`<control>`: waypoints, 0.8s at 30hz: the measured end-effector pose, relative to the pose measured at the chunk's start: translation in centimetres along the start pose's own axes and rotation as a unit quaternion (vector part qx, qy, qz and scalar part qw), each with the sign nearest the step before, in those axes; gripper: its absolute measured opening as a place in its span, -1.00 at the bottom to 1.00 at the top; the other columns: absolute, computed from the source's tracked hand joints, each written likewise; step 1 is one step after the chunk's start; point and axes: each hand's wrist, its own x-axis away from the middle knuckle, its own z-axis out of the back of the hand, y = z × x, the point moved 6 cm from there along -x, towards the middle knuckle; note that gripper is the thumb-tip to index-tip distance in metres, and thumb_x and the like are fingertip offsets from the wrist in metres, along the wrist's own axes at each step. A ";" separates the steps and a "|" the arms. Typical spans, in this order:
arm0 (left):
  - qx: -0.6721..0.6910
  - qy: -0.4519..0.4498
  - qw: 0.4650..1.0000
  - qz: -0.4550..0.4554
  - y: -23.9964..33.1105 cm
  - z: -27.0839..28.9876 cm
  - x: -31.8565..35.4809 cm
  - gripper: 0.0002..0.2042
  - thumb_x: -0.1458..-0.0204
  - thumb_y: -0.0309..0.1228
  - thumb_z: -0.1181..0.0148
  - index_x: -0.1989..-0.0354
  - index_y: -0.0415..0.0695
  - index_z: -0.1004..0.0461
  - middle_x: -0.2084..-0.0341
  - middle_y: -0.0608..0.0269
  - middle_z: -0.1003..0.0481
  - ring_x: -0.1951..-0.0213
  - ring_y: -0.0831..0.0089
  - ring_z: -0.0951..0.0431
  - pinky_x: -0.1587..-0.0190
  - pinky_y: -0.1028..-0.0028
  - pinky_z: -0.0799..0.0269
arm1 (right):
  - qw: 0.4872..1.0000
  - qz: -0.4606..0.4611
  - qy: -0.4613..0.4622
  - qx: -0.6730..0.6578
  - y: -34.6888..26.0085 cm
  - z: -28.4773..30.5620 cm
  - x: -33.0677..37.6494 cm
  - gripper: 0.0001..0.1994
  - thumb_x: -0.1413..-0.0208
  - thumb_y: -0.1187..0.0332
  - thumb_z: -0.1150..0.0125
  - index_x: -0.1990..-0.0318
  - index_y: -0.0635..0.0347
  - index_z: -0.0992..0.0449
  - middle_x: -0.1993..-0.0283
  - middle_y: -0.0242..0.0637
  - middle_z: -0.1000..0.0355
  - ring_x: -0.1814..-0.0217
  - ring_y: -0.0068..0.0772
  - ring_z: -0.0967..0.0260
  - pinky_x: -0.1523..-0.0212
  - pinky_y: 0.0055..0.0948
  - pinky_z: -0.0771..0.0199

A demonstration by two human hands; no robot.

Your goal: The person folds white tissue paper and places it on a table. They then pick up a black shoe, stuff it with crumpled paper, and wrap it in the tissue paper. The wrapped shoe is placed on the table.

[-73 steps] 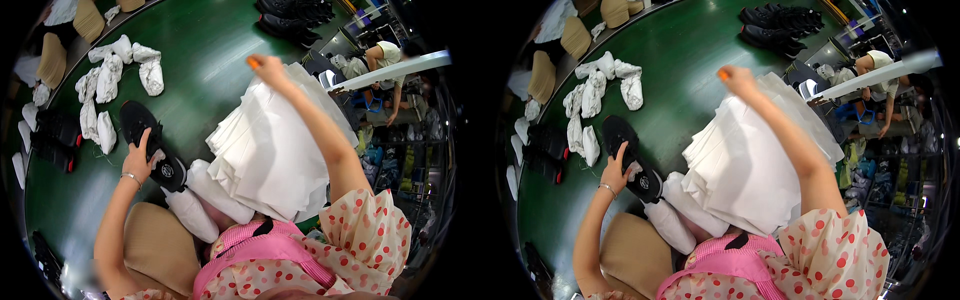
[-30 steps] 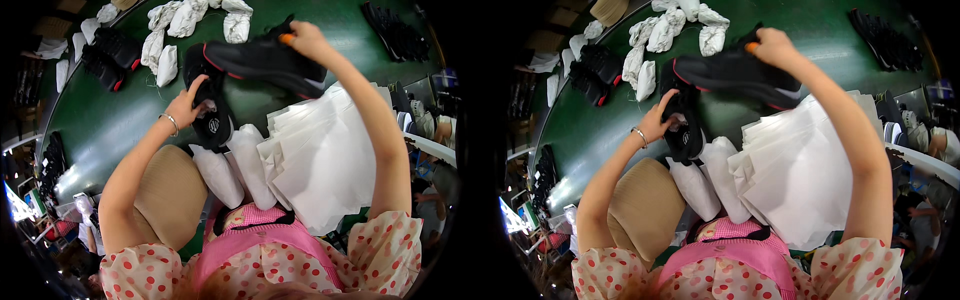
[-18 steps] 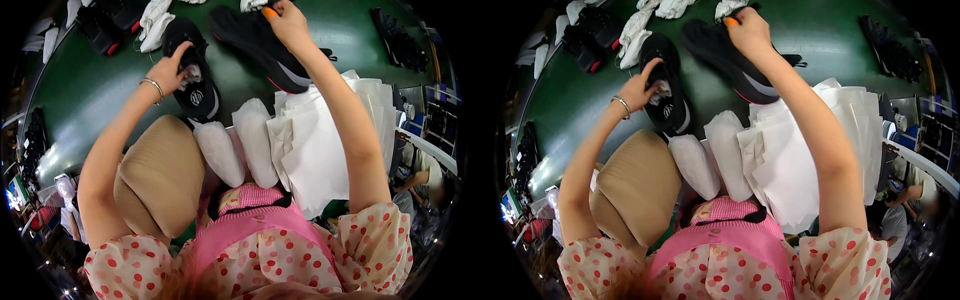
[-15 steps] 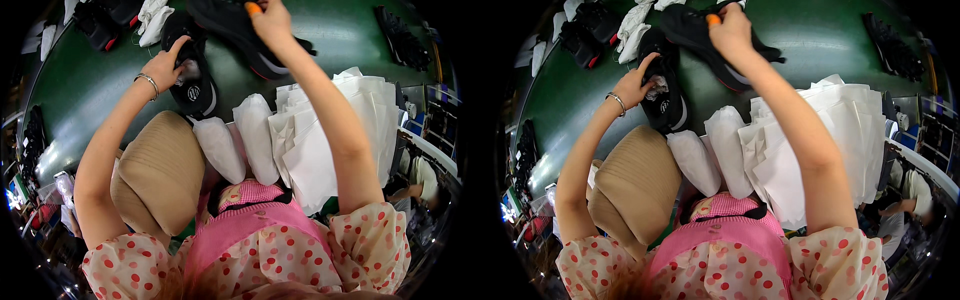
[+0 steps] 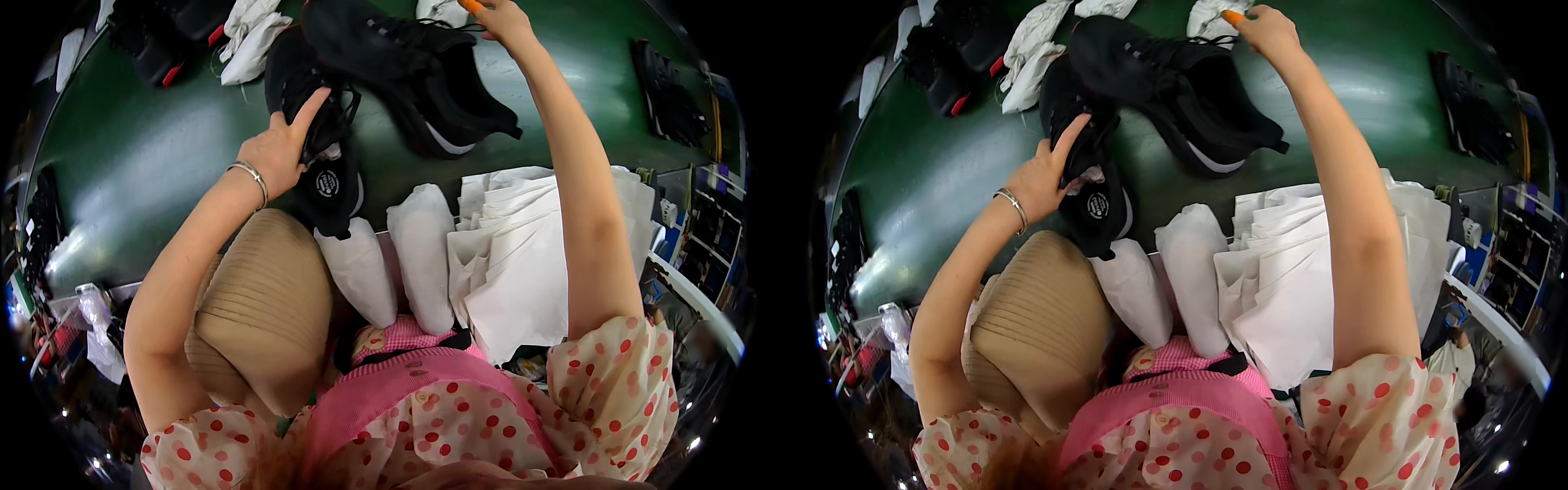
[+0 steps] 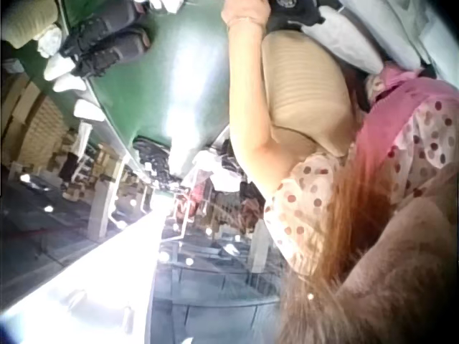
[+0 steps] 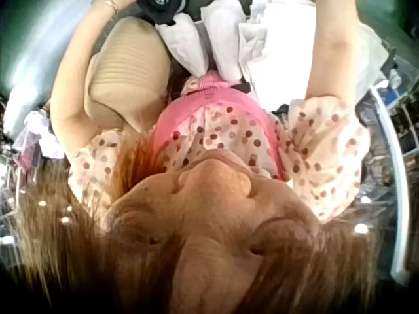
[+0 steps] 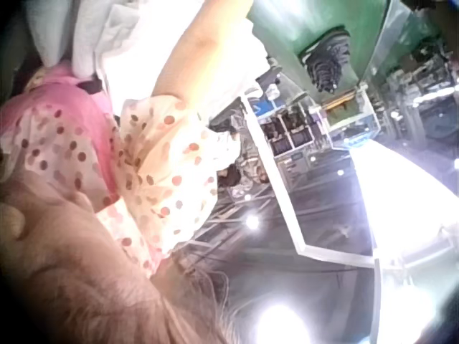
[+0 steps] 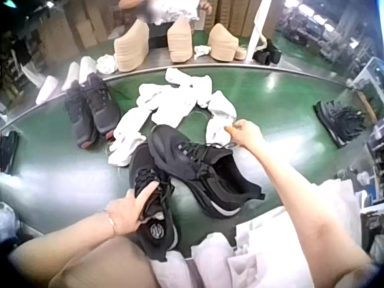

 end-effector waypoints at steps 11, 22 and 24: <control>0.029 0.031 0.998 -0.039 -0.7 -0.3 -0.1 -0.09 0.07 -0.44 -0.22 -0.31 0.40 0.34 0.27 -0.26 -0.33 0.27 -0.17 -0.44 0.18 0.12 -0.40 | 0.983 0.034 0.178 -0.014 1.8 1.9 0.2 -0.61 0.14 0.15 -0.30 0.36 0.38 -0.45 0.43 -0.08 -0.47 0.36 -0.25 -0.45 0.33 -0.35 -0.39; 0.331 0.139 0.883 -0.301 15.1 9.1 9.3 -0.39 0.04 -0.32 -0.27 -0.18 -0.15 -0.16 0.02 0.15 -0.38 0.05 0.47 -0.41 0.03 0.49 -0.35 | 0.928 0.161 0.027 -0.336 -11.3 10.2 24.4 -0.89 -0.10 0.60 0.00 0.26 0.24 -0.42 0.38 -0.49 -0.36 0.36 -0.73 -0.28 0.37 -0.71 -0.29; 0.485 0.121 0.796 -0.340 17.4 7.9 11.3 -0.44 -0.01 -0.38 -0.22 -0.16 -0.26 -0.14 0.06 0.24 -0.40 0.12 0.55 -0.42 0.06 0.56 -0.35 | 0.919 0.150 0.037 -0.363 -9.7 10.9 26.4 -0.89 -0.08 0.55 -0.04 0.23 0.26 -0.41 0.33 -0.43 -0.38 0.30 -0.65 -0.32 0.32 -0.65 -0.32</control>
